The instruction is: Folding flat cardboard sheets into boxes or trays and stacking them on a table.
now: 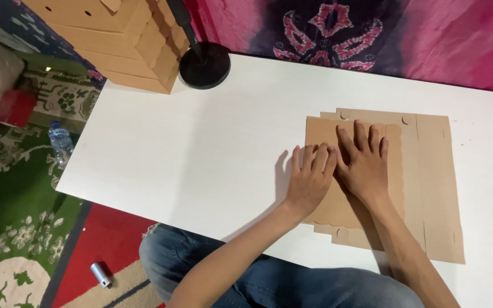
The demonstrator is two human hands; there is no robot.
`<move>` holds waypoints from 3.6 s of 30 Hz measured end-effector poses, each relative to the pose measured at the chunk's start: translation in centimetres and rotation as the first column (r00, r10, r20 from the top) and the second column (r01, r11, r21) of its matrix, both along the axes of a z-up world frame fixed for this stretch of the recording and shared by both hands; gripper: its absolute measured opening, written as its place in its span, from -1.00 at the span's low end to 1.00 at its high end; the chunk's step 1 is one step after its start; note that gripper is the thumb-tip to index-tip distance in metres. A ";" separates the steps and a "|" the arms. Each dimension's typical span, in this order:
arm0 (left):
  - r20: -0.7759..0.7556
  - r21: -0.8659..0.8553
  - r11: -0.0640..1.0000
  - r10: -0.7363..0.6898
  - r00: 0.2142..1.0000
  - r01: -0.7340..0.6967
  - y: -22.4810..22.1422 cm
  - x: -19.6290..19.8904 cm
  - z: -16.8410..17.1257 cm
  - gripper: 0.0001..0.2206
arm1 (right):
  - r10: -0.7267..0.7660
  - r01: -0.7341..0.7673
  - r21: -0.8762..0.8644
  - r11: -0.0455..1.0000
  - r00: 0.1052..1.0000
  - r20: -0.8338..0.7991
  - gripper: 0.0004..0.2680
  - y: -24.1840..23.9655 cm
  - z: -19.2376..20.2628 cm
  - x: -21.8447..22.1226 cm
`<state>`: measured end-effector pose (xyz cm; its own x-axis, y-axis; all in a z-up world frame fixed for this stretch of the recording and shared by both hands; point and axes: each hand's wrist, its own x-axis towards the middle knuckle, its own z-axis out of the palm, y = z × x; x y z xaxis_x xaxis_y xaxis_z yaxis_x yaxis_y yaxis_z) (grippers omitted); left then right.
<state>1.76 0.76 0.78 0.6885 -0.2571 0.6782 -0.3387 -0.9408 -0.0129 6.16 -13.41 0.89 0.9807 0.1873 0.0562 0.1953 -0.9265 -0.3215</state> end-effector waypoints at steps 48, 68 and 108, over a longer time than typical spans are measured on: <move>-0.105 0.045 0.980 0.196 0.975 -0.192 1.2 15.4 -3.3 -0.59 | 0.079 -0.089 0.036 0.995 0.972 0.222 -0.54 0.0 -1.4 0.1; -0.167 0.040 0.995 0.093 0.982 -0.088 -0.2 1.3 -1.4 -0.56 | 0.125 -0.131 -0.002 0.991 0.940 0.317 -0.58 -0.5 -2.2 0.1; -0.016 0.045 0.986 0.164 0.986 -0.163 0.8 15.5 -3.5 -0.65 | 0.003 -0.004 -0.017 1.000 0.999 -0.045 -0.52 0.5 1.1 -0.2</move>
